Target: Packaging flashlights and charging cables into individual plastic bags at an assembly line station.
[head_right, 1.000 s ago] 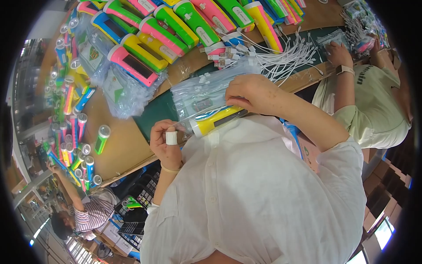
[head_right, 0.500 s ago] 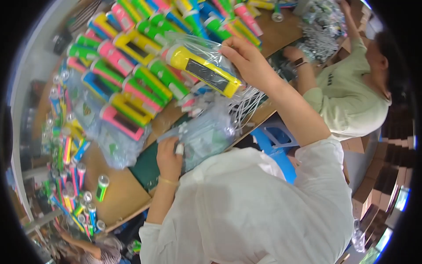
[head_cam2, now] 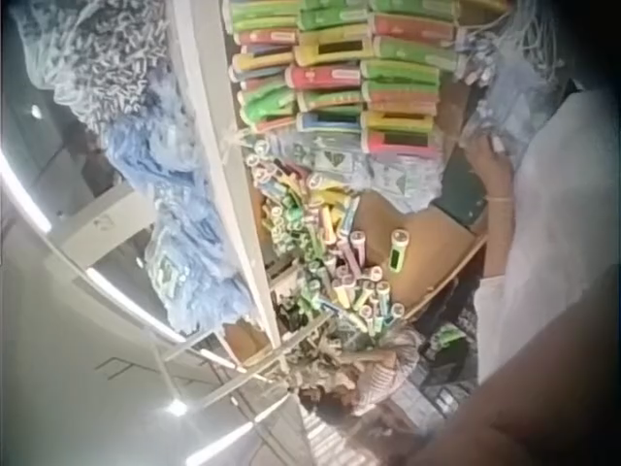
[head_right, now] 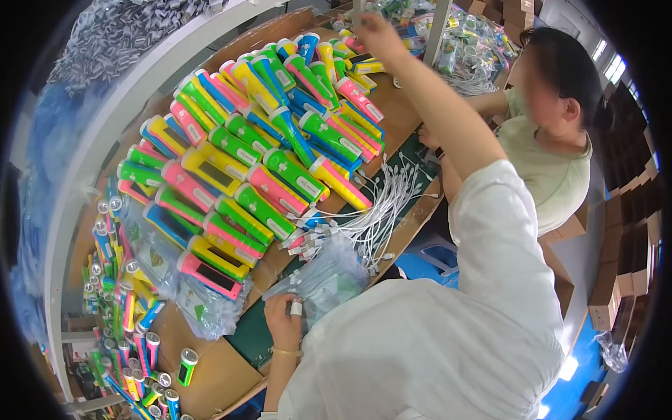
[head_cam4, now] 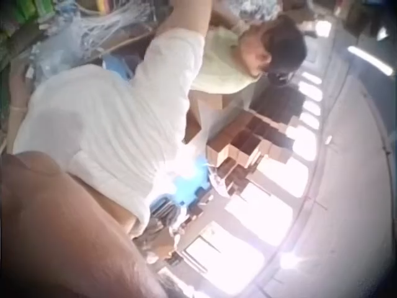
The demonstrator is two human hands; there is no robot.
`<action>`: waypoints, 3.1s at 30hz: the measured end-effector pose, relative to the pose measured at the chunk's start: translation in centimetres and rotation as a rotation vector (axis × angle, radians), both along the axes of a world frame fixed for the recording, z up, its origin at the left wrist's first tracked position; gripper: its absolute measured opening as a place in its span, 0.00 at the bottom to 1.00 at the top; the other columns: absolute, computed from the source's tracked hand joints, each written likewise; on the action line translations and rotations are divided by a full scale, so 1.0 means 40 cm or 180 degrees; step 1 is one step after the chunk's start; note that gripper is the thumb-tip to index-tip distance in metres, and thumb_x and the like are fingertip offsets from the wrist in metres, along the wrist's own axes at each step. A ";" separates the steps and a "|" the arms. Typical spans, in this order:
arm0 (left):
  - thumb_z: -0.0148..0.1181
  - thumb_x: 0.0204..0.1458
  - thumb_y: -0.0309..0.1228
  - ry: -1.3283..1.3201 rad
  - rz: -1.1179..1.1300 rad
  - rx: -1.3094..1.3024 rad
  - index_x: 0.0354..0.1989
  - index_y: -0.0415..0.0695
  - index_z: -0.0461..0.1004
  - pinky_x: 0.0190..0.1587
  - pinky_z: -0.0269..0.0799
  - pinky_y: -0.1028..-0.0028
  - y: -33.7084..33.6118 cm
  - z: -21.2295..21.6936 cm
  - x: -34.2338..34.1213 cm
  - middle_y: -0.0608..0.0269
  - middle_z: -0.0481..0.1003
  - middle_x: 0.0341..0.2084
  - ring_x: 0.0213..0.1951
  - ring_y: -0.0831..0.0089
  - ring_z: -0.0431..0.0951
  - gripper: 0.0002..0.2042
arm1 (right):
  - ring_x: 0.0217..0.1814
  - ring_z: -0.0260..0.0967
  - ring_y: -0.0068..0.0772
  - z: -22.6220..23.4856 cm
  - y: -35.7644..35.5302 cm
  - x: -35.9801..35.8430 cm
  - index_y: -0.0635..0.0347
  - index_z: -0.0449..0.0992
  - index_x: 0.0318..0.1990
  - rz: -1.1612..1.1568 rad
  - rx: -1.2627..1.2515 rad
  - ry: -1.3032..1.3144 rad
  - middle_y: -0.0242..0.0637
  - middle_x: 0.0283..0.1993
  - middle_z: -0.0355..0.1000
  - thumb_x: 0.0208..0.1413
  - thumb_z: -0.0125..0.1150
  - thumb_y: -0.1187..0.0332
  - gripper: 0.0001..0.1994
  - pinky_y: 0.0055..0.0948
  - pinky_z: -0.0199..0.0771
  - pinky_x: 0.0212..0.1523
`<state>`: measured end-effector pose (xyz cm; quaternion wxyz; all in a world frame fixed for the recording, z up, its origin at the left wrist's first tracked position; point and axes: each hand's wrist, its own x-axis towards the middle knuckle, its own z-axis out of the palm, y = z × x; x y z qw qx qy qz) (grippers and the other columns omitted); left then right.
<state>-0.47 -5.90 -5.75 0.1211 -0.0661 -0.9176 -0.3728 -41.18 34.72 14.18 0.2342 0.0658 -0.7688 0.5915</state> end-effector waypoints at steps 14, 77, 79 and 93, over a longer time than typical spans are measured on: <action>0.64 0.48 0.22 0.0046 -0.0206 0.0284 0.35 0.41 0.78 0.43 0.70 0.62 -0.034 0.036 0.049 0.56 0.78 0.34 0.39 0.54 0.77 0.06 | 0.44 0.70 0.31 -0.436 -0.566 0.798 0.48 0.76 0.28 0.2935 0.3039 0.1143 0.27 0.35 0.72 0.48 0.63 0.63 0.03 0.35 0.72 0.45; 0.67 0.47 0.22 0.0063 -0.0850 0.0947 0.35 0.42 0.78 0.37 0.76 0.67 -0.050 0.075 0.122 0.57 0.76 0.34 0.34 0.59 0.78 0.08 | 0.41 0.71 0.21 -0.308 -0.579 0.756 0.62 0.73 0.55 0.3226 -0.0061 -0.2149 0.32 0.42 0.74 0.60 0.64 0.63 0.19 0.24 0.74 0.40; 0.67 0.46 0.22 0.0139 -0.0867 0.0903 0.35 0.42 0.78 0.36 0.76 0.67 -0.051 0.073 0.123 0.57 0.76 0.34 0.34 0.58 0.78 0.08 | 0.41 0.72 0.25 -0.303 -0.605 0.766 0.63 0.73 0.48 0.2902 0.0093 -0.1800 0.36 0.40 0.75 0.60 0.66 0.56 0.20 0.28 0.74 0.41; 0.68 0.44 0.21 0.0399 -0.0569 0.1095 0.34 0.41 0.79 0.34 0.74 0.67 -0.048 0.076 0.121 0.57 0.75 0.33 0.33 0.59 0.77 0.08 | 0.46 0.78 0.46 -0.288 -0.545 0.787 0.64 0.59 0.63 0.3942 0.1367 -0.1836 0.51 0.47 0.76 0.58 0.66 0.65 0.30 0.40 0.77 0.45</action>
